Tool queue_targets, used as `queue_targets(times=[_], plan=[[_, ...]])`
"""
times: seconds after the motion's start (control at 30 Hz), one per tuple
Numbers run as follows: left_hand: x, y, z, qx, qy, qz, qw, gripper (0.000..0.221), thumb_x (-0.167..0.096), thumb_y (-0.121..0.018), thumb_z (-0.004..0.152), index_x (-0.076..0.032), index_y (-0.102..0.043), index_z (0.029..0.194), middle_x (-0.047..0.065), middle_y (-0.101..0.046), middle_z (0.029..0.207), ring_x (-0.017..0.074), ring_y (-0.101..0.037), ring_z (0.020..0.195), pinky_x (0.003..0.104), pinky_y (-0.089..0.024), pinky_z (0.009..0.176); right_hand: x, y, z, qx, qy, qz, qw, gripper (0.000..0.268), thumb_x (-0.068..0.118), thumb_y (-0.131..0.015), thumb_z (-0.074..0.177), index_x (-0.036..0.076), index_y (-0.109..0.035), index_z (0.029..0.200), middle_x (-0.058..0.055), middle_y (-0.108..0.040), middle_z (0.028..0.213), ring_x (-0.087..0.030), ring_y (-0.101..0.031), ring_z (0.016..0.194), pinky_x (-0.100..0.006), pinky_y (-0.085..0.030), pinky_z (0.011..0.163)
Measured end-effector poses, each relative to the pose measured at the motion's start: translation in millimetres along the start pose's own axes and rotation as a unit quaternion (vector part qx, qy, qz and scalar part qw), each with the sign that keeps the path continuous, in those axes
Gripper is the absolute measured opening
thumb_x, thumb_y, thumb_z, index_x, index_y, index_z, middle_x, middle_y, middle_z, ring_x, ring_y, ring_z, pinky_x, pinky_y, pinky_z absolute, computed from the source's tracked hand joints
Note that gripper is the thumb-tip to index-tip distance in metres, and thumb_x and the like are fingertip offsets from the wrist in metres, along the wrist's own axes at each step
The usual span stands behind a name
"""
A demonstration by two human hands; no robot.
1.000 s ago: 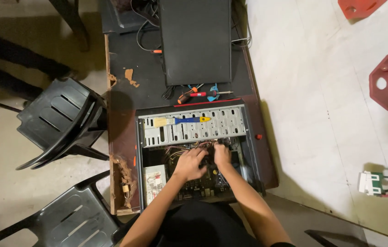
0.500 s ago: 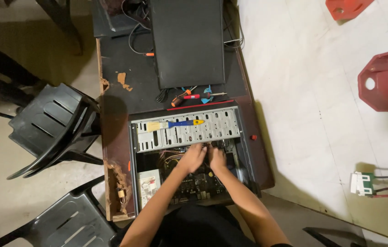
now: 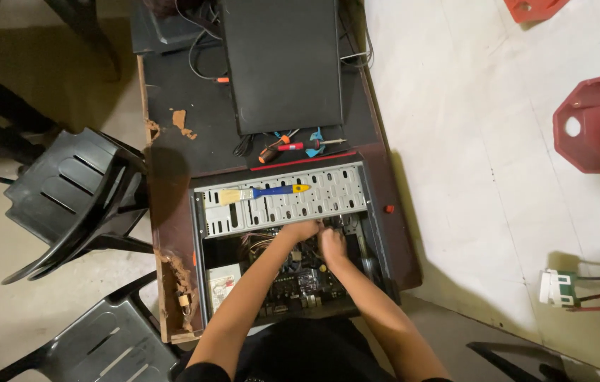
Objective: Cleaning the internal components of a computer case using a brush and organizing internal cables.
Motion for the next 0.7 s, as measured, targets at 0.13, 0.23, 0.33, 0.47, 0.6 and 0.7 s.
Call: queue_targets(times=[0.13,0.23,0.33,0.47,0.6,0.7], plan=[[-54.9,61.0,-36.7,0.015,0.006,0.006,1.0,0.033,-0.027,-0.052,0.095,0.0,-0.072,0.098,0.025,-0.074,0.097,0.0395,-0.071,0.101,0.054,-0.049,0.1,-20.7,-36.0,29.7,0.008,-0.001,0.003,1.0,0.056,0.026,-0.029,0.097,-0.005,-0.075,0.097,-0.025,-0.076,0.099,-0.038,-0.074,0.105,-0.049,-0.057,0.091],[-68.2,76.2,-39.1,0.027,0.01,0.016,0.999,0.035,-0.027,-0.048,0.096,-0.001,-0.071,0.101,0.024,-0.074,0.101,0.0387,-0.07,0.104,0.053,-0.048,0.101,-3.4,-15.8,10.9,-0.034,0.031,-0.081,0.996,0.044,0.019,-0.033,0.097,-0.001,-0.072,0.095,-0.021,-0.077,0.093,-0.034,-0.077,0.097,-0.043,-0.062,0.082],[-75.1,78.2,-39.4,0.042,0.014,0.024,0.999,0.037,-0.027,-0.045,0.097,-0.001,-0.07,0.104,0.024,-0.073,0.104,0.0379,-0.069,0.107,0.053,-0.047,0.102,11.2,16.4,-14.0,-0.017,0.005,0.004,1.0,0.048,0.021,-0.032,0.098,-0.006,-0.072,0.095,-0.027,-0.076,0.095,-0.04,-0.075,0.1,-0.05,-0.059,0.087],[-78.7,75.4,-36.5,0.06,0.021,0.035,0.997,0.04,-0.027,-0.04,0.098,-0.002,-0.069,0.108,0.023,-0.073,0.109,0.0369,-0.068,0.111,0.053,-0.045,0.103,28.8,50.9,-44.5,-0.005,-0.043,0.12,0.992,0.053,0.026,-0.031,0.098,-0.009,-0.071,0.098,-0.029,-0.075,0.099,-0.041,-0.072,0.105,-0.051,-0.056,0.093],[-70.1,63.7,-27.2,0.077,0.028,0.05,0.995,0.044,-0.028,-0.035,0.099,-0.003,-0.068,0.113,0.022,-0.072,0.114,0.0358,-0.067,0.115,0.053,-0.044,0.105,18.6,37.8,-27.6,0.001,-0.075,0.169,0.983,0.063,0.032,-0.025,0.098,-0.007,-0.074,0.098,-0.027,-0.074,0.104,-0.041,-0.071,0.108,-0.05,-0.055,0.094],[-64.6,56.3,-21.3,0.09,0.033,0.062,0.994,0.046,-0.028,-0.032,0.1,-0.003,-0.068,0.116,0.022,-0.072,0.117,0.0351,-0.066,0.118,0.053,-0.043,0.106,-9.1,-1.8,2.9,-0.029,-0.013,0.108,0.994,0.054,0.025,-0.027,0.098,-0.004,-0.071,0.088,-0.026,-0.075,0.095,-0.04,-0.074,0.101,-0.049,-0.058,0.088]])
Point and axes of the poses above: each hand's wrist, its own z-axis towards the middle knuckle, its own y-axis out of the back of the hand, x = y × z, the point moved 3 cm from there along z, towards the middle knuckle
